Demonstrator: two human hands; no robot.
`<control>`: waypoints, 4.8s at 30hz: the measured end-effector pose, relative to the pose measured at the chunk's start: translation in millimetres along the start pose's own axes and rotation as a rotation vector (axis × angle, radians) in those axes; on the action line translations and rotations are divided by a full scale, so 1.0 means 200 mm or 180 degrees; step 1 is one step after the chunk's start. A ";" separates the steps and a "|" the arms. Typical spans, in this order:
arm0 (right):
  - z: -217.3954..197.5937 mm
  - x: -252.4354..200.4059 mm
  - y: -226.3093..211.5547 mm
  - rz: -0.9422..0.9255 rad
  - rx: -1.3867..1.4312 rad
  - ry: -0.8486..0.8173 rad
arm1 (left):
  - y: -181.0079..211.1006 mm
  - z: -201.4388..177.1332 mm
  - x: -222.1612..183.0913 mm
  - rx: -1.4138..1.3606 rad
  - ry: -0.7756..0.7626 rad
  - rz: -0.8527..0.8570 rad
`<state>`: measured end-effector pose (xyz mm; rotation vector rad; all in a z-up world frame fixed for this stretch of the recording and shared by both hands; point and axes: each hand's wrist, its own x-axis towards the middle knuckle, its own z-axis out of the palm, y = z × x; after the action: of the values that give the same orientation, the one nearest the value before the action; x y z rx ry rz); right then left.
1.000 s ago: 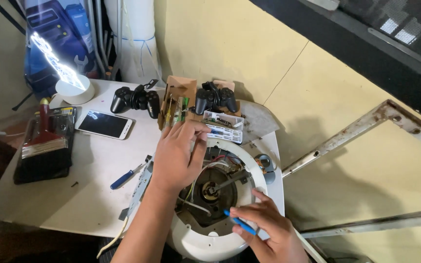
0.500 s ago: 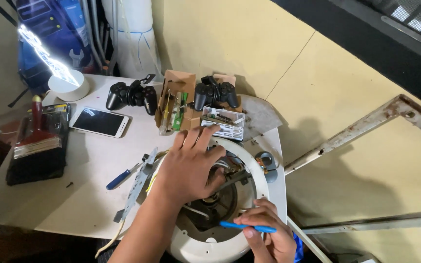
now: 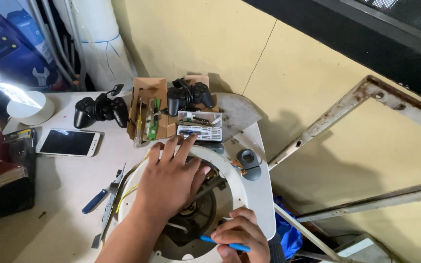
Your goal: Disassembling a rice cooker by removing screws and prying off the base to access internal components.
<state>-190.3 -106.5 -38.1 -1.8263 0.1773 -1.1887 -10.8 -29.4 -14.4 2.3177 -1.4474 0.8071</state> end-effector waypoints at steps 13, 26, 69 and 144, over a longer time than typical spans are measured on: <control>-0.04 0.00 0.01 0.0048 0.0149 -0.0282 | 0.01 0.03 0.06 -0.0177 -0.0300 -0.0521; -0.27 0.30 0.07 0.0800 0.3164 0.0169 | 0.02 0.02 0.08 -0.0541 -0.0254 -0.0612; -0.23 0.42 0.55 0.1712 0.1477 -0.0277 | -0.01 -0.01 0.06 -0.0742 -0.0439 -0.0726; -0.26 0.50 0.44 0.1697 0.0166 -0.1387 | -0.02 -0.09 0.06 -0.0880 0.0359 -0.0354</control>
<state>-147.9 -243.2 -33.7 -1.7917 0.3513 -0.4131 -8.5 -27.0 8.5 2.0898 -1.2808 0.6501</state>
